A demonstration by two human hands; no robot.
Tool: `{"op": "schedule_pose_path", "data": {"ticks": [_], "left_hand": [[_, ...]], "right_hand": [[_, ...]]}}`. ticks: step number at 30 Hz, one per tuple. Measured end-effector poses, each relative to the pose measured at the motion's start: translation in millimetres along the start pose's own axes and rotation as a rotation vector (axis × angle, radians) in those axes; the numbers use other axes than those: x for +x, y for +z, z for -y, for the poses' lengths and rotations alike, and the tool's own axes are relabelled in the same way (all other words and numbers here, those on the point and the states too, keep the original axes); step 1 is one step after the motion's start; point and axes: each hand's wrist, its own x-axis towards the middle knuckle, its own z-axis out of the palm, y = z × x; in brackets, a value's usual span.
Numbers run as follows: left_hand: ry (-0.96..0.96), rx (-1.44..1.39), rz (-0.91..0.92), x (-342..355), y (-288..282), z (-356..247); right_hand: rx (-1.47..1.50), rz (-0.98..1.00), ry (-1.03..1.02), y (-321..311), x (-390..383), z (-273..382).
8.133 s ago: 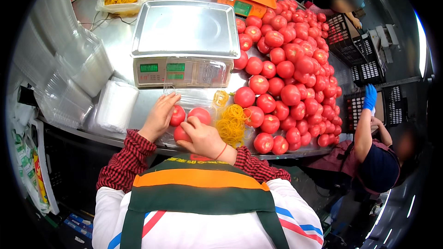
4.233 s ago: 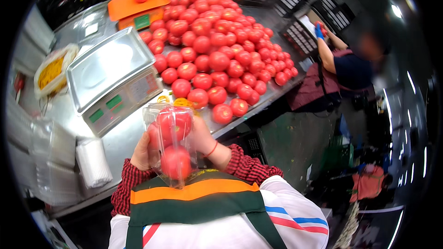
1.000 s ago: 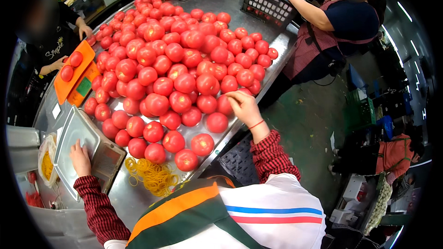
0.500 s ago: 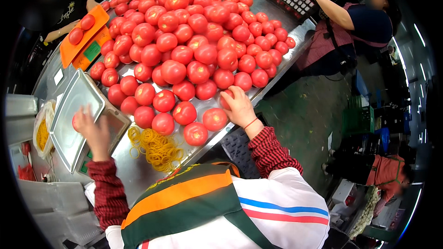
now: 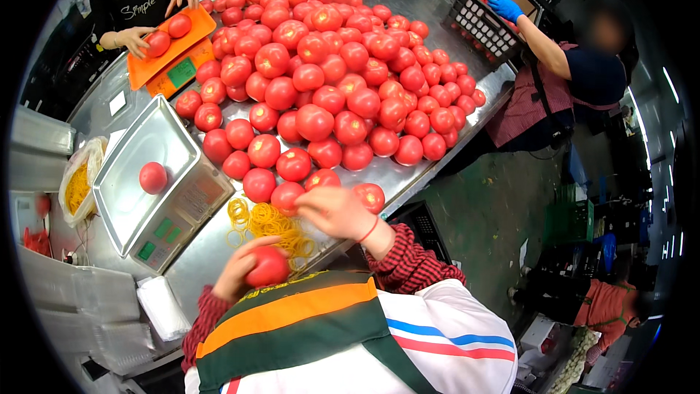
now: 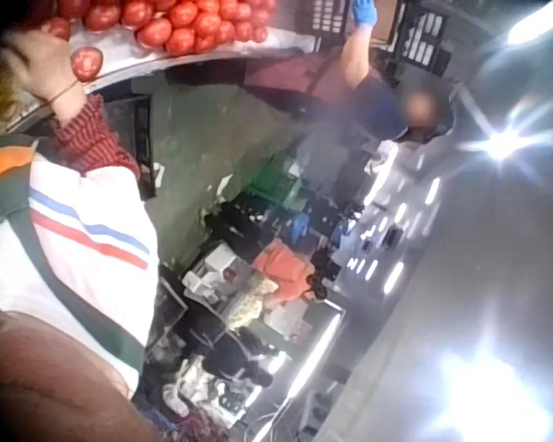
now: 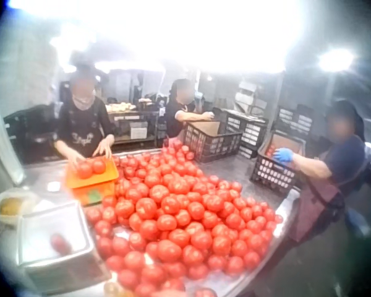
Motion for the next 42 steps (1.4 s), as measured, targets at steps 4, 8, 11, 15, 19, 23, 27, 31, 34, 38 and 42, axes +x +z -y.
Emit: {"op": "schedule_pose_path", "data": {"ticks": [4, 8, 11, 15, 19, 23, 27, 31, 34, 38, 42], "left_hand": [[0.637, 0.699, -0.692, -58.6, -69.8, -51.8], [0.616, 0.995, -1.297, -80.1, -143.6, -97.8], [0.51, 1.289, -1.43, -71.2, -176.7, -98.4], [0.677, 1.26, -1.411, -62.1, -189.8, -80.4], [0.742, 1.268, -1.413, -61.6, -191.6, -76.9], [0.681, 1.215, -1.412, -63.1, -190.7, -82.6], [0.69, 1.18, -1.35, -60.2, -189.1, -82.5], [0.716, 1.103, -1.347, -61.3, -191.5, -78.8], [0.8, 1.179, -1.325, -61.8, -192.9, -75.8], [0.782, 1.18, -1.37, -54.4, -184.6, -80.7], [0.606, 1.253, -1.38, -87.0, -147.6, -83.5]], "right_hand": [[-0.138, -0.059, 0.196, -16.6, 2.0, -23.8], [-0.037, -0.153, 0.138, -18.8, 32.2, -30.4], [-0.132, -0.288, -0.047, -20.2, 80.5, -49.2], [-0.319, -0.414, -0.021, -36.9, 135.2, -93.7], [-0.486, -0.444, -0.066, -51.8, 167.3, -130.8], [-0.655, -0.586, 0.348, -77.7, 181.0, -171.5], [-0.479, -0.315, 0.561, -97.8, 190.5, -200.2], [-0.223, -0.58, 0.624, -100.5, 196.8, -173.1], [0.177, -0.632, 0.254, -57.5, 196.9, -114.7], [-0.042, -0.096, -0.33, 65.7, 204.0, -33.1], [-0.305, 0.111, -0.539, 160.9, 211.0, 20.2]]}}
